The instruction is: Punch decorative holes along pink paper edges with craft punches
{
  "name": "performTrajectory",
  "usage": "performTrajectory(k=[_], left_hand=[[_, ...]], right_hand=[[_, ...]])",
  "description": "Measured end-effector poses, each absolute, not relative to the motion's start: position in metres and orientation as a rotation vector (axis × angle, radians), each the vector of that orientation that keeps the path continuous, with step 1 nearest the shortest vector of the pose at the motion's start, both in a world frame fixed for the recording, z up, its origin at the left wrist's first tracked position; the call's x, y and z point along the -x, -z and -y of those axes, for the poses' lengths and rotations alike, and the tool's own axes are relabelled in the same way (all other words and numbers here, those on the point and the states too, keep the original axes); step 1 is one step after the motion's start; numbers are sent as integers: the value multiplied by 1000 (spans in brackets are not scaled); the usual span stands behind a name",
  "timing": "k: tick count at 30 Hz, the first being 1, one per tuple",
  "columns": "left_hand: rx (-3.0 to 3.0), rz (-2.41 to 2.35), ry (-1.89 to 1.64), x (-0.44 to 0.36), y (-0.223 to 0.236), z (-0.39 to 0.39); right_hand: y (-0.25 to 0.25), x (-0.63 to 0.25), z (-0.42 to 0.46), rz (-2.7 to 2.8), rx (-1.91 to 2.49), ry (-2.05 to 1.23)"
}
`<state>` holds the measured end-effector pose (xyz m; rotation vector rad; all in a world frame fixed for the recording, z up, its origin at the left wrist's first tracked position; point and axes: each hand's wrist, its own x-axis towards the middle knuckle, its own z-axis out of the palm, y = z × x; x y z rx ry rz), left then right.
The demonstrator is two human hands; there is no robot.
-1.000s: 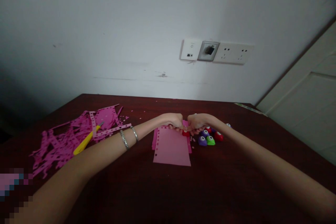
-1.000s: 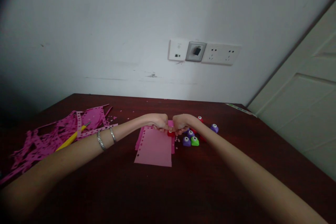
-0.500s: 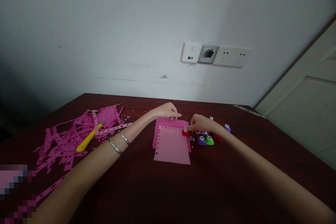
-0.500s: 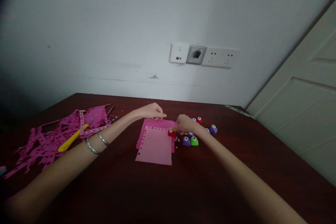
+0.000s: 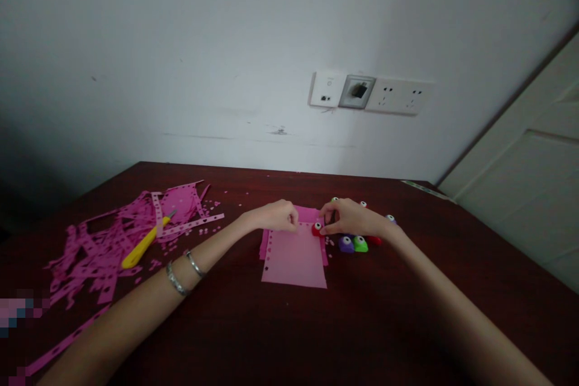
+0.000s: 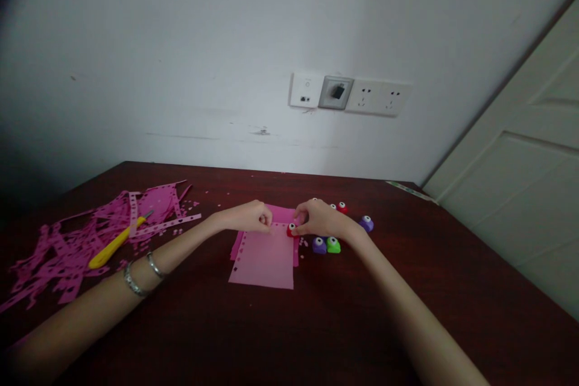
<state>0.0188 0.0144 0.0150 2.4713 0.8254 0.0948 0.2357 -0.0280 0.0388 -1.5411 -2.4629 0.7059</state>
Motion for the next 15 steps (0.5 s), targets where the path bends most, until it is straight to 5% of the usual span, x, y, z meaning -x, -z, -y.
performTrajectory(k=[15], left_hand=[[-2397, -763, 3, -18, 0, -17]], right_hand=[[-15, -236, 21, 2563, 1496, -583]])
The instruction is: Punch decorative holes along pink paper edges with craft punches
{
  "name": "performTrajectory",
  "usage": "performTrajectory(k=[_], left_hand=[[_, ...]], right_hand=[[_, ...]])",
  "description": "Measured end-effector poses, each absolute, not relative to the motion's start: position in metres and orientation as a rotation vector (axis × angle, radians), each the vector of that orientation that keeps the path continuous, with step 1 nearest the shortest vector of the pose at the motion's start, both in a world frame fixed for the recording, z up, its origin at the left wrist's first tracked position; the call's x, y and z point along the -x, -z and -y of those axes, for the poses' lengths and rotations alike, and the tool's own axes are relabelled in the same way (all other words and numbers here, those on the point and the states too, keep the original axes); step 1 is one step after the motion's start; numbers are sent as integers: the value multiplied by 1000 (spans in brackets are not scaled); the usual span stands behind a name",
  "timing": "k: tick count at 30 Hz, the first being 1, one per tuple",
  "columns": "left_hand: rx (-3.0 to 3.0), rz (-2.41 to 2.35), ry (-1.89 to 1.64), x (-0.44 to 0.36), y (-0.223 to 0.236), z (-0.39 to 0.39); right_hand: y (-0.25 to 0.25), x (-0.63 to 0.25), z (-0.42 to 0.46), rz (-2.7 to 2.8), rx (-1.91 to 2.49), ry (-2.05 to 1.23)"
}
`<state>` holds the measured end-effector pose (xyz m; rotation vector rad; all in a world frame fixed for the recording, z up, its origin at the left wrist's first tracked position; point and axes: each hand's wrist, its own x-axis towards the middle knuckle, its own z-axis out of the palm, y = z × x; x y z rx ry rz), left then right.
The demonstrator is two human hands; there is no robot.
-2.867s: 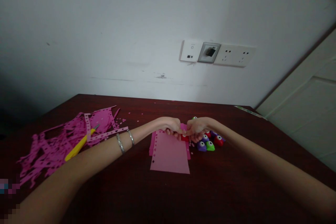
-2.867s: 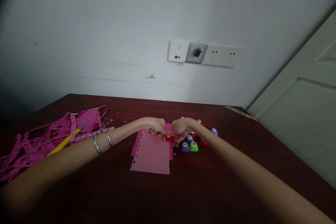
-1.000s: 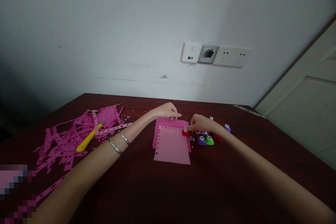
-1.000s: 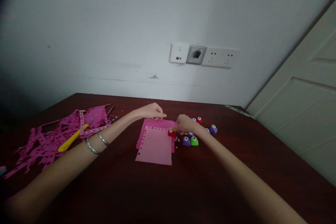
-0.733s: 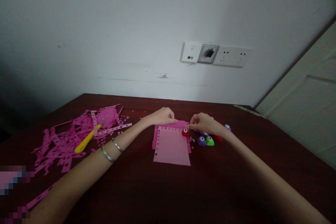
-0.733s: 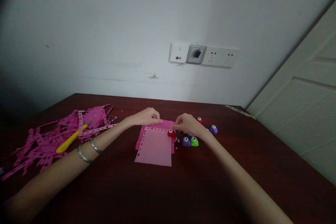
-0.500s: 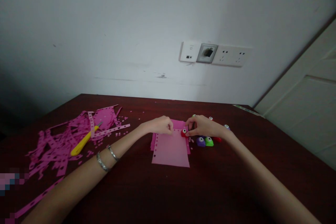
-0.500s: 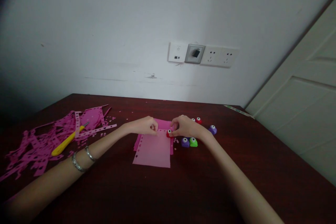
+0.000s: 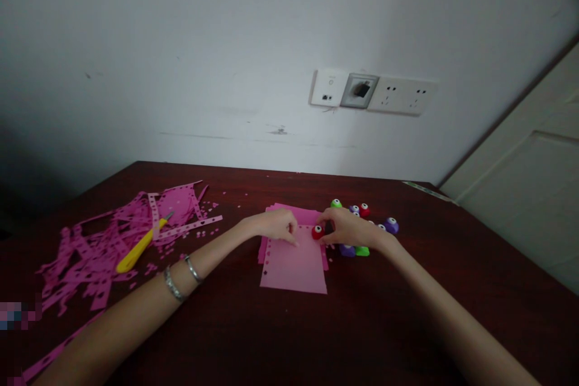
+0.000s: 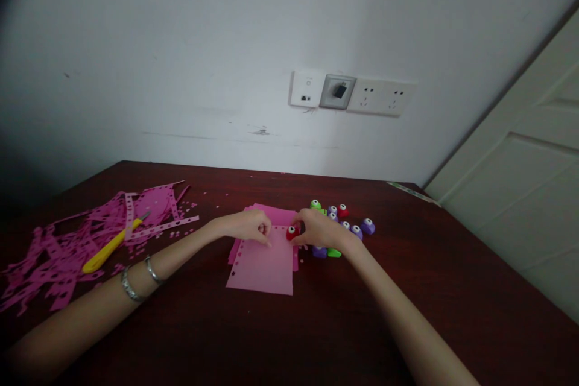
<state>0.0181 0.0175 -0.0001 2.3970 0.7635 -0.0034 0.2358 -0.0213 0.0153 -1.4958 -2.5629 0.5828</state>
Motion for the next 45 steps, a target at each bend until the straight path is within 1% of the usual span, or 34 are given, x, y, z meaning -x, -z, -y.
performTrajectory(k=[7, 16, 22, 38, 41, 45], left_hand=[[-2339, -739, -31, -18, 9, -21], [-2329, -721, -68, -17, 10, -21], [-2322, -720, -73, -17, 11, -22], [-2313, -720, -82, -17, 12, -22], [-2317, -789, -189, -18, 8, -24], [-2244, -1005, -548, -18, 5, -30]], right_hand=[[-5, -239, 18, 2540, 1432, -666], [-16, -241, 22, 2455, 1397, -731], [-22, -238, 26, 2443, 1446, -684], [-19, -236, 26, 2482, 1475, -669], [-21, -236, 26, 2482, 1474, -630], [-26, -237, 27, 2451, 1437, -594]])
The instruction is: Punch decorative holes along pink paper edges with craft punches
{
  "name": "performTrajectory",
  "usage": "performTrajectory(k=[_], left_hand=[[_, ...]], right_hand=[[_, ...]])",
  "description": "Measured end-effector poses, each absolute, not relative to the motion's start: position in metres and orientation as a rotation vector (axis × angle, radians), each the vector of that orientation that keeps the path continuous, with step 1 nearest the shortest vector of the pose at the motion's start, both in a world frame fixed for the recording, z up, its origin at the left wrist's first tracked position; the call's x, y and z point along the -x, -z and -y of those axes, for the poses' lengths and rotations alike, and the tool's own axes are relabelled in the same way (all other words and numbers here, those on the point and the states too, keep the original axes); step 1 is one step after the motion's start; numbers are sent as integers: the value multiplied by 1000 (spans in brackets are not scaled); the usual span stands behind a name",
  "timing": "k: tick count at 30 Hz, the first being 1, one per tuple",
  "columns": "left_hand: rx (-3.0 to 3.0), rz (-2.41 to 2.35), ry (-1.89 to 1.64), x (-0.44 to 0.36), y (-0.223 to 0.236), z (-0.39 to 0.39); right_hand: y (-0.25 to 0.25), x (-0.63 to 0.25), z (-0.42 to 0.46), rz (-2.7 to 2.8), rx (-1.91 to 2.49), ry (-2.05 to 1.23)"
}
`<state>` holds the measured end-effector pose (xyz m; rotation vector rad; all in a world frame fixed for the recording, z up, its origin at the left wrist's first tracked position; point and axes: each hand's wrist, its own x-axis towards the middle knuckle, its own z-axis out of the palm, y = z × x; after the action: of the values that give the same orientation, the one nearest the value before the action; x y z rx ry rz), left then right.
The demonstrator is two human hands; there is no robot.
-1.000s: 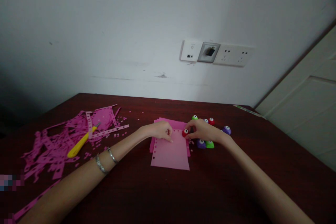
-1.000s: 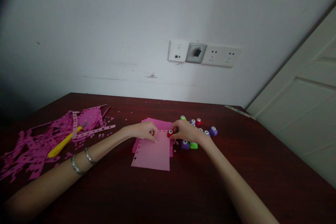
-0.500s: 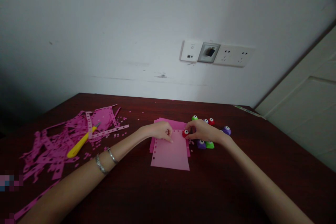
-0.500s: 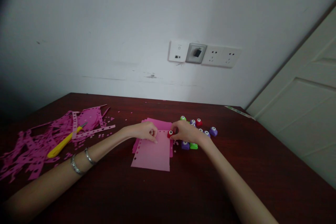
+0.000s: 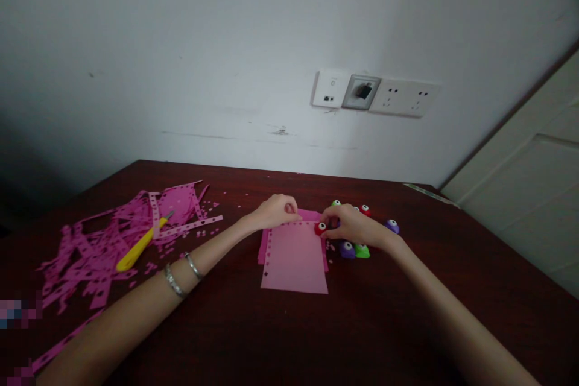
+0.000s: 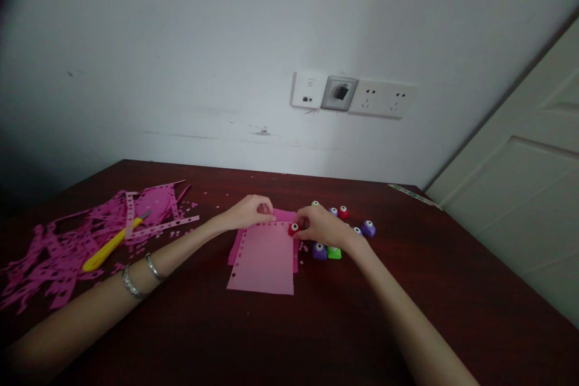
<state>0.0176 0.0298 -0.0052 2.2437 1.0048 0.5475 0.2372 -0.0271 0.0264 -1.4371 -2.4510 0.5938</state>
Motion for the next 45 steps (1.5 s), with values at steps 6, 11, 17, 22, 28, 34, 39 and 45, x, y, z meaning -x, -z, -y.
performTrajectory(k=[6, 11, 17, 22, 28, 34, 39, 45], left_hand=[[-2048, -958, -489, -18, 7, -30], [-1924, -848, -419, -18, 6, -27], [-1915, -872, -391, -16, 12, -32], [-1979, -866, -370, -14, 14, -37], [-1989, -862, -370, -10, 10, -38], [-1970, -838, -345, -10, 0, -34], [-1970, -792, -337, -9, -1, -34], [-2056, -766, -356, -8, 3, -37]], right_hand=[[-30, -239, 28, 2415, 1411, -583], [-30, -238, 28, 2383, 1408, -608], [-34, -236, 30, 2403, 1436, -573], [-35, -235, 30, 2434, 1413, -498], [-35, -242, 28, 2390, 1466, -541], [-42, -254, 25, 2336, 1560, -561], [-43, -259, 22, 2331, 1570, -525], [-36, -277, 13, 2222, 1638, -474]])
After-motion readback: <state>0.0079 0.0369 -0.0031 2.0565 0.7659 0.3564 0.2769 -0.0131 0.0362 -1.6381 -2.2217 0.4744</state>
